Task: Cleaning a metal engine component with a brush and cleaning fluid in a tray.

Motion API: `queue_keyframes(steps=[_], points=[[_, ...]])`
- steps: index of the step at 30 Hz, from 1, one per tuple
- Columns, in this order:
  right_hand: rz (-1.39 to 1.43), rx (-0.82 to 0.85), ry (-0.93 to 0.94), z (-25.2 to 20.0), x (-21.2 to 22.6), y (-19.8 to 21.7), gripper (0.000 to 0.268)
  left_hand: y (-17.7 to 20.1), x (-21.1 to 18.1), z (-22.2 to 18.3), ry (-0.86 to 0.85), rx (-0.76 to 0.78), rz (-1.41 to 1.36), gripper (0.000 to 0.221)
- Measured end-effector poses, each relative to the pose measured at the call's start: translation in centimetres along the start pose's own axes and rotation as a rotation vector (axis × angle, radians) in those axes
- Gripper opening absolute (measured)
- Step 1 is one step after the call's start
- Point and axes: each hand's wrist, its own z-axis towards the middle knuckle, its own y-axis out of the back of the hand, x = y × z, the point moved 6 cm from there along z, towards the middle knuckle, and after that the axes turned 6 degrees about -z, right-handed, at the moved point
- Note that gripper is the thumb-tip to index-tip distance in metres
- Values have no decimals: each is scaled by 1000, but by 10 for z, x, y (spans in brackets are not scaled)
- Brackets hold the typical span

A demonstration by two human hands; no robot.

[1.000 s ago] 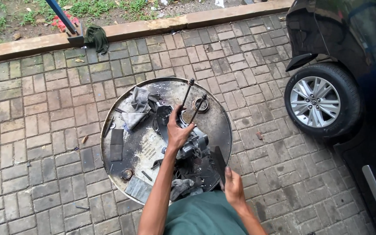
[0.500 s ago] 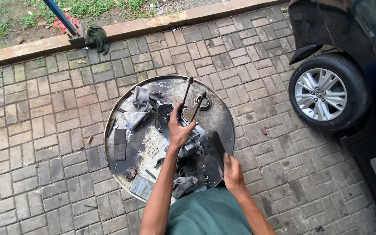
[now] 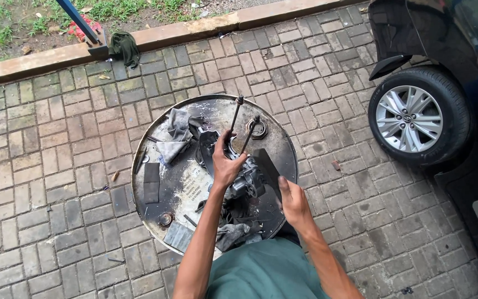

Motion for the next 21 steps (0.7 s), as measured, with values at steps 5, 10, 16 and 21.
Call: queue_keyframes(steps=[5, 10, 16, 21], points=[[116, -19, -85, -41, -65, -13, 84, 1, 1, 0, 13, -12, 5, 80], [90, -17, -160, -47, -64, -15, 69, -7, -16, 1, 162, 65, 130, 82], [10, -21, 54, 12, 1, -7, 78, 1, 11, 1, 15, -14, 20, 81], [26, -26, 68, -7, 3, -6, 76, 1, 5, 0, 9, -9, 18, 80]])
